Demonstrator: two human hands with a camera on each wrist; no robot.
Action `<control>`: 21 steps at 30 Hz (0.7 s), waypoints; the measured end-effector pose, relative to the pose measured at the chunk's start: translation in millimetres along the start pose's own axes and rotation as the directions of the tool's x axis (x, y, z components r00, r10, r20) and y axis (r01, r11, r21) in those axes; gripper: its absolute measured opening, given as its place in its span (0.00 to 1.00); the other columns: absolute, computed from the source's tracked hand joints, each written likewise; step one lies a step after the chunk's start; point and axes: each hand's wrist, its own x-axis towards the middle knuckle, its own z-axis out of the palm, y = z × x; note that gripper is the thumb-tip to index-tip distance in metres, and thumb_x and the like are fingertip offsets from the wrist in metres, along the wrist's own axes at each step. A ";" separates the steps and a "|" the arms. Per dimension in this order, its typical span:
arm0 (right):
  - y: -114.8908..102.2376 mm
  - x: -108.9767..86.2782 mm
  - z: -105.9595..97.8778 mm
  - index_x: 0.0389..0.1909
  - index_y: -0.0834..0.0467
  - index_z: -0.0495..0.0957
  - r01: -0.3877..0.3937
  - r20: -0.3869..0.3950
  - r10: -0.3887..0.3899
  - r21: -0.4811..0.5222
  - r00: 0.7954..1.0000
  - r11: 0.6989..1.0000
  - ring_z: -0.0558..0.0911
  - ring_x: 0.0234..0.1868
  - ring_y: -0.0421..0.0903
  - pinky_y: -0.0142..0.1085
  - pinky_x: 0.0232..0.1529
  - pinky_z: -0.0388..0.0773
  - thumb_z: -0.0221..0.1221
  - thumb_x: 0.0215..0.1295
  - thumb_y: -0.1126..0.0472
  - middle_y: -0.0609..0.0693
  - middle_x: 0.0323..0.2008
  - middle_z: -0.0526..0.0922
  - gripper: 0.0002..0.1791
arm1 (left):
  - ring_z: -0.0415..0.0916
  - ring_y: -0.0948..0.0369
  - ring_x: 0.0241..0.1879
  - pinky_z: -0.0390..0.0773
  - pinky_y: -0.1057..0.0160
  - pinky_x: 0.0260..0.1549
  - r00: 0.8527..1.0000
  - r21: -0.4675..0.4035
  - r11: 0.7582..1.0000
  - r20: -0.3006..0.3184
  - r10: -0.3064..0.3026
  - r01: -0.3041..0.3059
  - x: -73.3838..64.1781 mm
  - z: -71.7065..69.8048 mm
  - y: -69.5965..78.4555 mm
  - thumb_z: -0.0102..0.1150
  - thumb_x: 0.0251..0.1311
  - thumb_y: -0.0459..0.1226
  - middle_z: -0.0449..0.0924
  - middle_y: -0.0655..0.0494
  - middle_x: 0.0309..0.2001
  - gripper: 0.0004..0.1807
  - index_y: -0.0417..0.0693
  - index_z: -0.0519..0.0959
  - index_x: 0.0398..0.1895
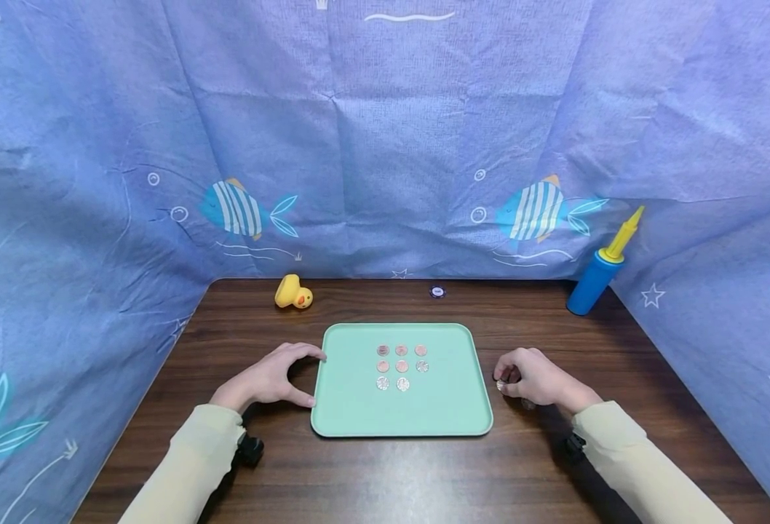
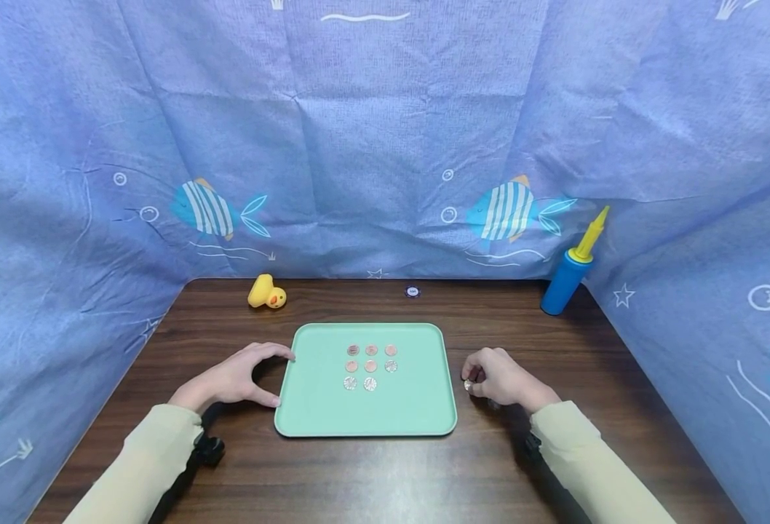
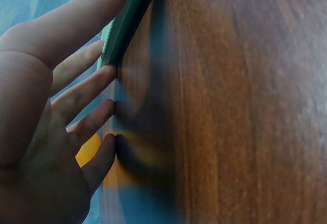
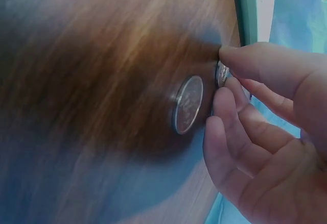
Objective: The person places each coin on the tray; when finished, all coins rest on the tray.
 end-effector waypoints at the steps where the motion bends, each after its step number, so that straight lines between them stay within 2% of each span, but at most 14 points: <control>1: -0.4 0.4 -0.4 0.35 0.53 0.85 -0.002 0.004 0.001 0.003 1.000 1.000 0.80 0.30 0.37 0.33 0.33 0.79 0.72 0.60 0.69 0.41 0.29 0.82 0.09 | 0.59 0.46 0.75 0.64 0.37 0.69 1.000 0.000 1.000 0.000 -0.001 0.001 0.1 0.0 0.0 0.83 0.48 0.57 0.69 0.53 0.74 0.44 0.62 0.75 0.70; 8: -0.5 0.7 -2.5 0.37 0.54 0.86 0.018 0.032 -0.019 0.042 0.999 0.999 0.80 0.28 0.37 0.32 0.31 0.80 0.71 0.62 0.69 0.41 0.29 0.83 0.08 | 0.60 0.46 0.75 0.64 0.37 0.69 1.000 -0.001 1.000 -0.005 -0.001 0.001 -0.1 0.4 0.1 0.83 0.48 0.57 0.70 0.54 0.74 0.44 0.63 0.76 0.69; 14: 1.1 -0.2 -3.5 0.37 0.54 0.87 0.042 0.040 -0.045 0.080 0.998 0.996 0.80 0.20 0.37 0.34 0.24 0.81 0.69 0.64 0.71 0.43 0.29 0.84 0.08 | 0.60 0.47 0.74 0.64 0.37 0.69 1.000 -0.005 1.000 -0.011 0.001 -0.001 0.1 0.7 -1.1 0.83 0.47 0.57 0.70 0.54 0.74 0.44 0.63 0.76 0.69; 21: 1.6 -0.2 -1.4 0.37 0.54 0.87 0.062 0.023 -0.064 0.065 0.998 0.996 0.80 0.24 0.36 0.32 0.27 0.80 0.70 0.63 0.71 0.41 0.29 0.84 0.08 | 0.61 0.47 0.74 0.65 0.38 0.69 1.000 0.004 1.000 -0.009 0.007 -0.007 0.7 0.6 -1.5 0.83 0.48 0.58 0.70 0.54 0.73 0.43 0.63 0.76 0.69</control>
